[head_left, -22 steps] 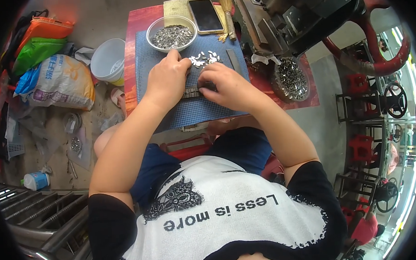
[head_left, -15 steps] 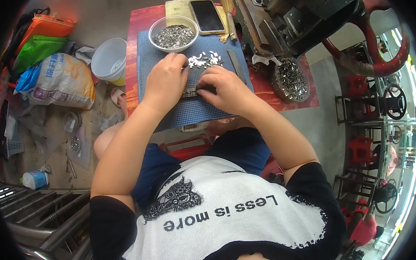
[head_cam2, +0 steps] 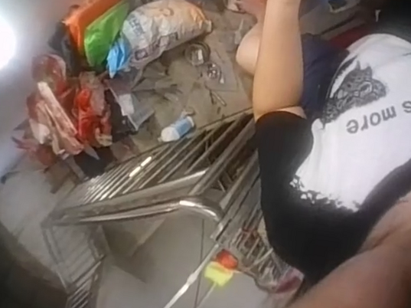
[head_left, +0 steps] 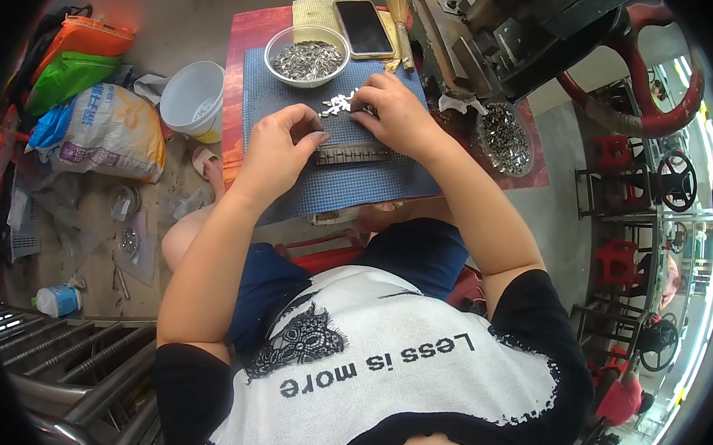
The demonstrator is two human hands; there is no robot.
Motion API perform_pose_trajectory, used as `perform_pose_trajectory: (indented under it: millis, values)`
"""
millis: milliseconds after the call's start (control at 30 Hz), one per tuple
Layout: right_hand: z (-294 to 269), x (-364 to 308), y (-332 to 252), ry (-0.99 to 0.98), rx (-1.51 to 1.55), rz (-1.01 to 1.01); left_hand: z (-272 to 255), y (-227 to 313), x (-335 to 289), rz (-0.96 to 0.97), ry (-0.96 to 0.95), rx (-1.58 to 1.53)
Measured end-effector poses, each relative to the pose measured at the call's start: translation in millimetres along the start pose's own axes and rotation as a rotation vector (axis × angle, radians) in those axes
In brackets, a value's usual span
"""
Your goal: Assembling small metal components onto a guide rail and processing them with a manual press machine.
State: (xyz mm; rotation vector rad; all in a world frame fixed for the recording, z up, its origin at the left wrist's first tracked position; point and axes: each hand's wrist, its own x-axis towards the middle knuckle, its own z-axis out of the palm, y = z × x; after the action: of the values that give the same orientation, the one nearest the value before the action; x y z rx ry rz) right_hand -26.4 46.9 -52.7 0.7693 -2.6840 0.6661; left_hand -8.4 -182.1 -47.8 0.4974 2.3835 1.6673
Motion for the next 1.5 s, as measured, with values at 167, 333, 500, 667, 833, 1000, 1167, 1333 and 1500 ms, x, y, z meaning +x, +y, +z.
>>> perform_pose_trajectory:
  millis: [167,333,500,667,833,1000,1167,1333,1500]
  values:
    - [-8,-11,-7,-0.079,0.077,0.115,5,-12,5,0.228,0.096,0.341]
    - [-12,-16,-11,-0.117,0.012,0.145,7,-25,7,0.294,0.180,0.522]
    - [-10,-15,-12,-0.050,0.019,0.077,5,-25,4,0.274,0.178,0.530]
    - [-11,-16,-14,-0.058,0.016,0.103,5,-27,2,0.276,0.196,0.493]
    - [-6,-17,-13,-0.104,-0.015,0.133,0,-28,5,0.241,0.241,0.320]
    - [-10,-19,-32,-0.120,0.222,0.074,-6,-31,4,0.205,0.251,0.240]
    - [-10,-19,-47,-0.150,0.258,-0.012,-6,-25,1,0.159,0.256,0.170]
    - [-6,-21,-57,-0.097,0.333,0.063,-5,-27,0,0.206,0.261,0.133]
    - [-9,-20,-53,-0.063,0.156,0.005,-4,-35,-2,0.265,0.306,0.137]
